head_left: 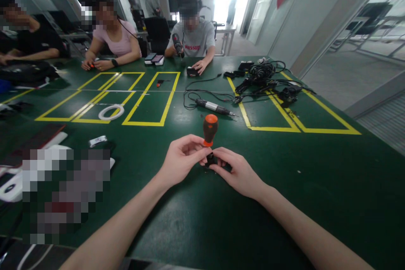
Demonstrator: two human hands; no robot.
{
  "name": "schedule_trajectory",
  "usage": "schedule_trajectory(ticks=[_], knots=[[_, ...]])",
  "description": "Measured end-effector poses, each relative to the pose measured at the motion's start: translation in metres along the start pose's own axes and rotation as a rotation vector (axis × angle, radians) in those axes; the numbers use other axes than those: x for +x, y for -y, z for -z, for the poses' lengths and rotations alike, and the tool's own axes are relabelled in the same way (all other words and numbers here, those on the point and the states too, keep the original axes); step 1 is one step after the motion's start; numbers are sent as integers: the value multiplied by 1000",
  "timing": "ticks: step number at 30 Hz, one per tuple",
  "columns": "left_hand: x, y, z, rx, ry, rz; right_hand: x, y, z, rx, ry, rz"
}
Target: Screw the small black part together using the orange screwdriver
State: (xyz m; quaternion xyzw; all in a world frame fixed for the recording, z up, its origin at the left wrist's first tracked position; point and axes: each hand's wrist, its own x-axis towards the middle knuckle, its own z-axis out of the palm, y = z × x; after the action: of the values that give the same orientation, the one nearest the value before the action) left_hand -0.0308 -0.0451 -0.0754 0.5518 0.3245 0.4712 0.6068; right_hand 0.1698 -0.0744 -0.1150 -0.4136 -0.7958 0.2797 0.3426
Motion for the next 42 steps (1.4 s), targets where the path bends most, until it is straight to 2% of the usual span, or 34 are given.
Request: schedule_trajectory(ticks=[7, 10, 17, 22, 29, 42], knots=[[-1, -7, 1, 48, 52, -105, 0, 1, 1, 24, 9, -17], [-1, -10, 1, 52, 76, -68, 0, 1, 1, 23, 13, -19], [-1, -4, -2, 1, 17, 1, 1, 1, 1, 17, 22, -32], [-1, 0, -3, -5, -19, -12, 1, 2, 2, 23, 34, -34], [-1, -8, -1, 86, 58, -89, 1, 3, 2, 0, 29, -14], [0, -3, 0, 7, -38, -14, 1, 2, 2, 1, 37, -27]])
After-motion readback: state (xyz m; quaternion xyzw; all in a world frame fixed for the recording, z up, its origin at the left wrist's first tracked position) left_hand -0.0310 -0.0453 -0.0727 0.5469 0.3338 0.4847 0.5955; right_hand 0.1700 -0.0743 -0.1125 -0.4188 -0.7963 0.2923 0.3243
